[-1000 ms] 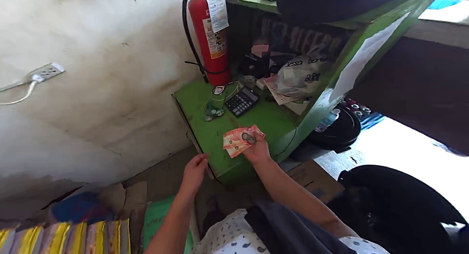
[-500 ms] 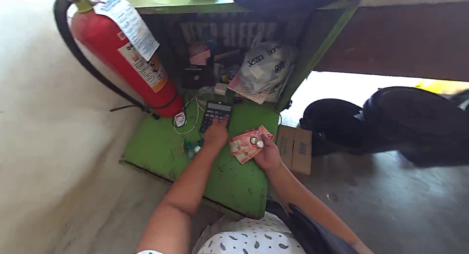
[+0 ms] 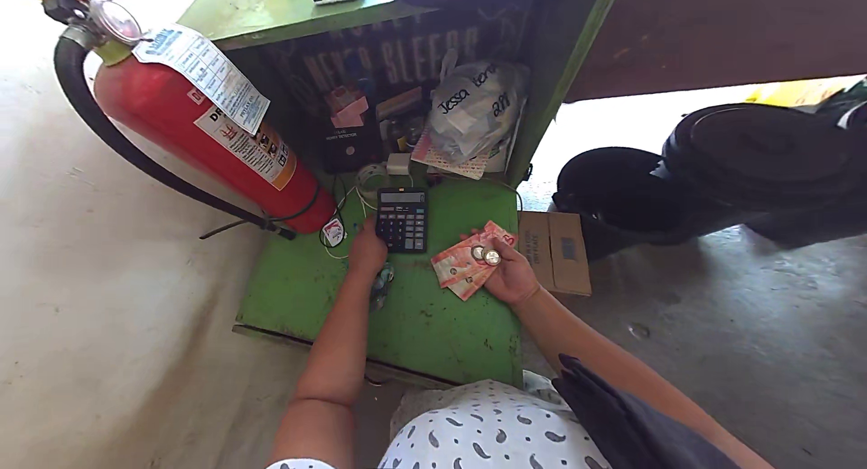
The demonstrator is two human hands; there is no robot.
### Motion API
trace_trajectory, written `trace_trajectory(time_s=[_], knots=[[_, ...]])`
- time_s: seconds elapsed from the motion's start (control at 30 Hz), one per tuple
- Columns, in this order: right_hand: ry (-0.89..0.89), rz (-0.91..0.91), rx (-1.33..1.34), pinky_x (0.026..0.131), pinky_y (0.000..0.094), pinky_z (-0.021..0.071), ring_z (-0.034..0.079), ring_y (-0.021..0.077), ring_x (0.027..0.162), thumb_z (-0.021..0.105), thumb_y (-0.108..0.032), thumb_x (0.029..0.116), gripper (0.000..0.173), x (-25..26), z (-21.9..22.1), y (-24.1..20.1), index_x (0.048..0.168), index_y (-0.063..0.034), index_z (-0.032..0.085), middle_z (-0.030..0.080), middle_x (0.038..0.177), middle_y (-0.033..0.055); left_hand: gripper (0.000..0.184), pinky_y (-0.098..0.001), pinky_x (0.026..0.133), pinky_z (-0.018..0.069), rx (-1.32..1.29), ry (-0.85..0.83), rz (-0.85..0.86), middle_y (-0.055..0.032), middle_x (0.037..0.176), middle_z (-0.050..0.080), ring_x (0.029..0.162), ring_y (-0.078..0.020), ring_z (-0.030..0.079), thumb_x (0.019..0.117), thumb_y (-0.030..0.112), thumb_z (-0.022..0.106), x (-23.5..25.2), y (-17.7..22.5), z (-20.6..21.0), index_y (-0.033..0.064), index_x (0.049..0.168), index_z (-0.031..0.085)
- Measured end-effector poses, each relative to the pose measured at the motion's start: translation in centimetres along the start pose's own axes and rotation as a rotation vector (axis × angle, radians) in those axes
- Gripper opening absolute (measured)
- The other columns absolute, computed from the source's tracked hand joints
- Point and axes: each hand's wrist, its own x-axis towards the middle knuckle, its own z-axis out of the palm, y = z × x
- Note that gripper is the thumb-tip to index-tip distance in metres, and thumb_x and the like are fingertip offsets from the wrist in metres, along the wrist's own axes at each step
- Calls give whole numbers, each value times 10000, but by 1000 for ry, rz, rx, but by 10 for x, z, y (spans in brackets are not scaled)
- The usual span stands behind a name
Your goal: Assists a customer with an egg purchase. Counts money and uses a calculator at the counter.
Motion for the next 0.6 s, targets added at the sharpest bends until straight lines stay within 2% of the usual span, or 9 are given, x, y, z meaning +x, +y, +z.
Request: trace_trajectory(time_s=[0.1,0.17,0.27,0.33,0.47,0.6], knots=[[27,14,-72,979,457,568,675,274,1151,139,-320,1134,514,0,4,-2,1397,-77,508,670,1275,157,625,-614,935,552,-135,-27,99,-143,1232,723,1087,-364,708,1013,48,505,-5,-14,1,158,1602,329],[23,17,-89,978,456,572,676,270,1158,150,-314,1134,501,0,4,-2,1411,-86,500,671,1279,151,586,-584,935,559,-110,14,145,-106,1288,704,1094,-333,706,1011,30,487,-12,-19,2,166,1575,403],[40,2,-88,978,448,570,672,257,1167,155,-324,1135,489,0,4,-2,1395,-105,506,665,1295,137,456,-547,988,544,-50,100,205,-135,1371,638,1187,-318,658,1008,7,497,-28,-19,3,161,1420,618],[33,0,-82,988,451,564,662,257,1188,156,-325,1135,491,1,3,-3,1389,-108,516,657,1315,132,394,-507,940,576,-27,141,235,-149,1348,619,1141,-305,665,985,-6,543,-41,-16,6,161,1301,710],[17,10,-78,982,451,568,663,263,1184,170,-328,1132,487,2,3,-3,1390,-110,521,658,1308,136,386,-478,810,611,78,151,203,-181,1327,568,994,-307,686,980,32,575,-52,-12,16,206,1288,730],[20,9,-67,979,463,568,665,275,1184,163,-338,1132,497,1,4,-3,1392,-104,517,658,1312,147,407,-456,798,612,133,131,156,-178,1318,560,968,-294,688,996,46,555,-48,-9,21,241,1313,719]])
